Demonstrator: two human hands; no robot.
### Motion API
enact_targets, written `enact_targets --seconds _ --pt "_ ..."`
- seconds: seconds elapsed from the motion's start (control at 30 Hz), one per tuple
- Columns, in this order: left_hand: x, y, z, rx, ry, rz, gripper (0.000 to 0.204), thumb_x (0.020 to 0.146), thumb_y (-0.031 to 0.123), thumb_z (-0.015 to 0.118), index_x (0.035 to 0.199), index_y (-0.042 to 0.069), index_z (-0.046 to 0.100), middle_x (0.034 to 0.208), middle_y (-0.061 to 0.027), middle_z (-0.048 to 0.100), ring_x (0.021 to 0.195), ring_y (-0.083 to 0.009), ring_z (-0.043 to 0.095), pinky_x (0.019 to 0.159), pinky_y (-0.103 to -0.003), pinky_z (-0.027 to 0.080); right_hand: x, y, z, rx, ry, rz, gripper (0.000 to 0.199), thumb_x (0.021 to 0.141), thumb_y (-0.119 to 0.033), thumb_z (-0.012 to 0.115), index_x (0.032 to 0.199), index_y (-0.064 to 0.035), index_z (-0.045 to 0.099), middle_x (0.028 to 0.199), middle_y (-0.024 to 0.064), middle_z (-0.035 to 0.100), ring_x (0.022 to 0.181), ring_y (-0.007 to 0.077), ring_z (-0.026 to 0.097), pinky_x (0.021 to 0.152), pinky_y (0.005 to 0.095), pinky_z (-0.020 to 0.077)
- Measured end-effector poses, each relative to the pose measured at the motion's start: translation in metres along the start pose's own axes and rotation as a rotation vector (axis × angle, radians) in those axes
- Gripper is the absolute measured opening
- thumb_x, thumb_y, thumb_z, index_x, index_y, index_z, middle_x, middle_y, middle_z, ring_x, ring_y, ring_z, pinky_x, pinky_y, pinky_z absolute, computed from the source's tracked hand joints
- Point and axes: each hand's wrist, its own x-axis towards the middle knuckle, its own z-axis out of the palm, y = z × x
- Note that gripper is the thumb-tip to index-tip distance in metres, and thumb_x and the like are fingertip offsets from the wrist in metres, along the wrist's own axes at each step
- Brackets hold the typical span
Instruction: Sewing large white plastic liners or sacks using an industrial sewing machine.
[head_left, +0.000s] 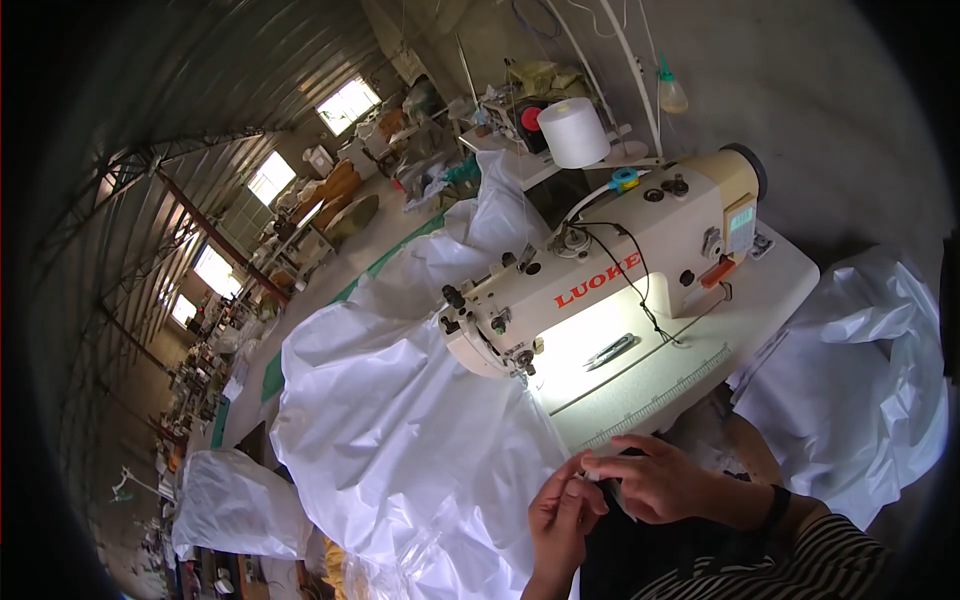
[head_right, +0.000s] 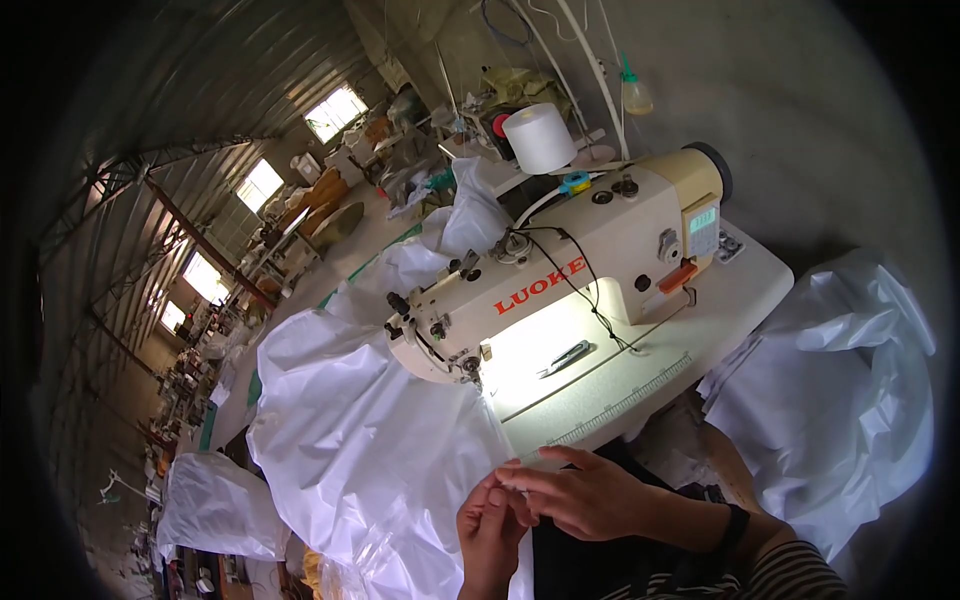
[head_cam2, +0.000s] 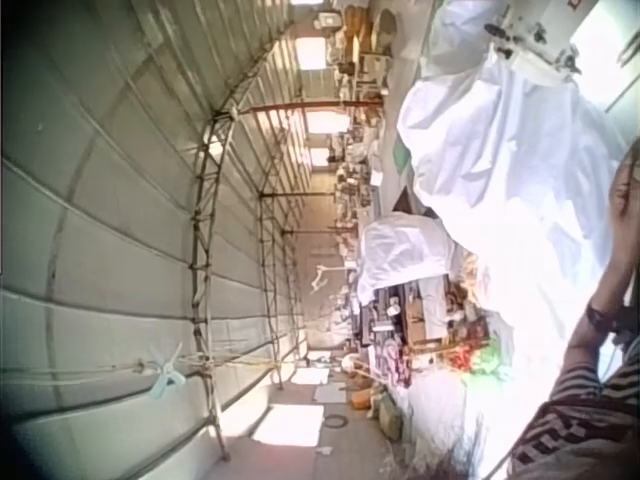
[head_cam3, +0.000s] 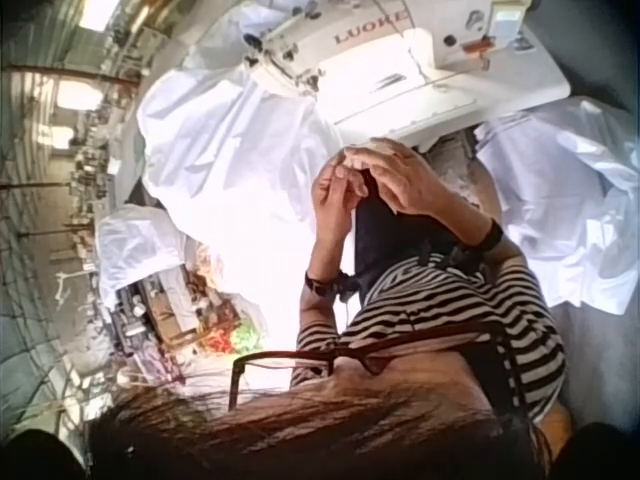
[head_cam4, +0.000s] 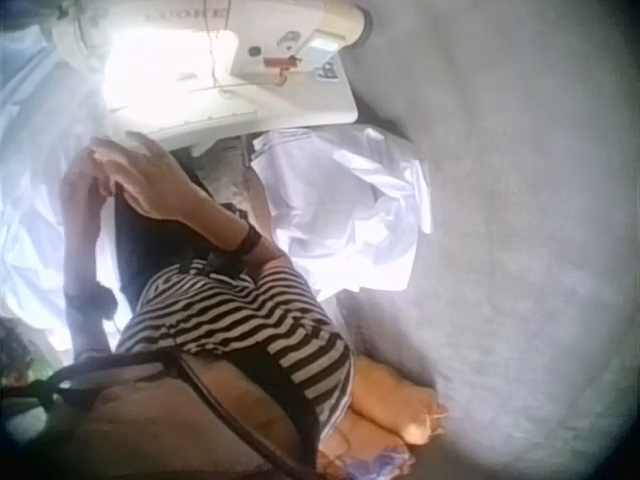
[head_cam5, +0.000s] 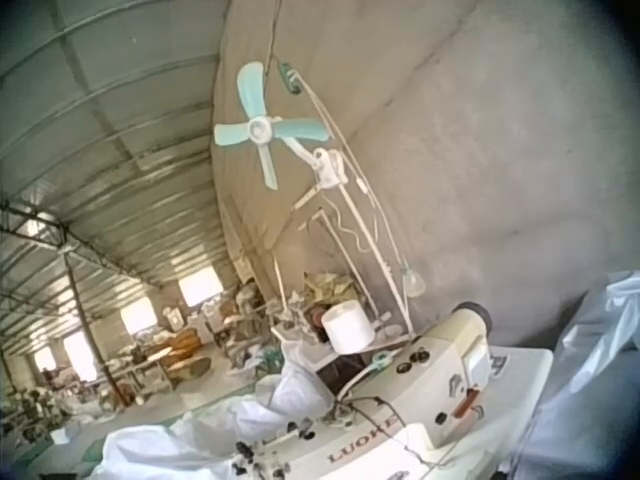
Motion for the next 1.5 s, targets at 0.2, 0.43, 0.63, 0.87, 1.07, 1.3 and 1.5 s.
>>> enact_targets --seconds 0.2,0.43,0.63,0.87,1.07,1.3,1.5 --pt "0.009 0.019 -0.005 0.356 -0.043 0.095 0.033 0.103 0.023 0.051 0.124 0.000 0.060 0.077 -0.0028 0.061 0.060 -0.0038 0.047 0.051 -0.017 0.032 -0.008 -0.004 -0.004 0.751 0.167 0.496 0.063 0.086 0.003 0.051 0.145 -0.0009 0.030 0.144 0.0158 0.048 0.106 0.0269 0.067 0.105 0.0416 0.0405" --pt "0.041 0.012 -0.021 0.308 -0.236 -0.118 0.026 0.099 0.024 0.060 0.106 0.000 0.068 0.083 -0.0005 0.064 0.074 -0.0063 0.054 0.064 -0.020 0.042 0.003 -0.005 -0.020 0.551 -0.128 0.490 0.064 0.084 0.004 0.050 0.145 -0.0007 0.032 0.146 0.0143 0.047 0.113 0.0259 0.063 0.106 0.0414 0.0405" --pt "0.045 0.013 -0.014 0.249 -0.237 -0.119 0.009 0.094 0.008 0.065 0.098 0.000 0.068 0.086 0.0001 0.066 0.076 -0.0055 0.057 0.068 -0.020 0.046 -0.004 -0.003 -0.017 0.510 -0.094 0.435 0.065 0.081 0.005 0.051 0.143 -0.0017 0.036 0.143 0.0116 0.049 0.111 0.0249 0.062 0.106 0.0427 0.0406" --pt "0.048 0.007 -0.010 0.248 -0.252 -0.120 0.004 0.092 0.005 0.066 0.093 0.001 0.068 0.083 0.0006 0.065 0.075 -0.0045 0.057 0.068 -0.019 0.046 -0.010 0.004 -0.021 0.514 -0.129 0.408 0.069 0.082 0.005 0.050 0.147 -0.0035 0.031 0.142 0.0126 0.050 0.106 0.0220 0.065 0.104 0.0422 0.0416" --pt "0.049 -0.007 -0.016 -0.046 -0.246 -0.410 0.011 0.095 0.014 0.062 0.098 0.004 0.064 0.080 0.0001 0.061 0.069 -0.0073 0.056 0.069 -0.022 0.050 -0.022 0.007 -0.004 0.839 0.122 0.383 0.072 0.094 0.000 0.046 0.155 -0.0159 0.010 0.152 0.0220 0.034 0.118 0.0282 0.060 0.091 0.0377 0.0496" --pt "0.038 -0.021 -0.005 0.114 -0.068 -0.096 0.013 0.096 0.007 0.059 0.106 0.001 0.065 0.090 -0.0019 0.061 0.075 -0.0097 0.057 0.073 -0.023 0.049 -0.022 0.019 -0.007 1.759 0.374 0.754 0.070 0.099 -0.005 0.045 0.157 -0.0196 0.009 0.160 0.0197 0.017 0.125 0.0311 0.055 0.082 0.0341 0.0524" --pt "0.039 -0.029 0.001 0.124 -0.128 0.156 0.020 0.095 0.002 0.061 0.113 0.000 0.067 0.100 -0.0060 0.062 0.079 -0.0122 0.059 0.072 -0.023 0.047 -0.028 0.024 -0.002 2.137 0.434 0.798 0.064 0.099 -0.010 0.045 0.156 -0.0182 0.017 0.162 0.0139 0.017 0.128 0.0298 0.052 0.081 0.0346 0.0525"
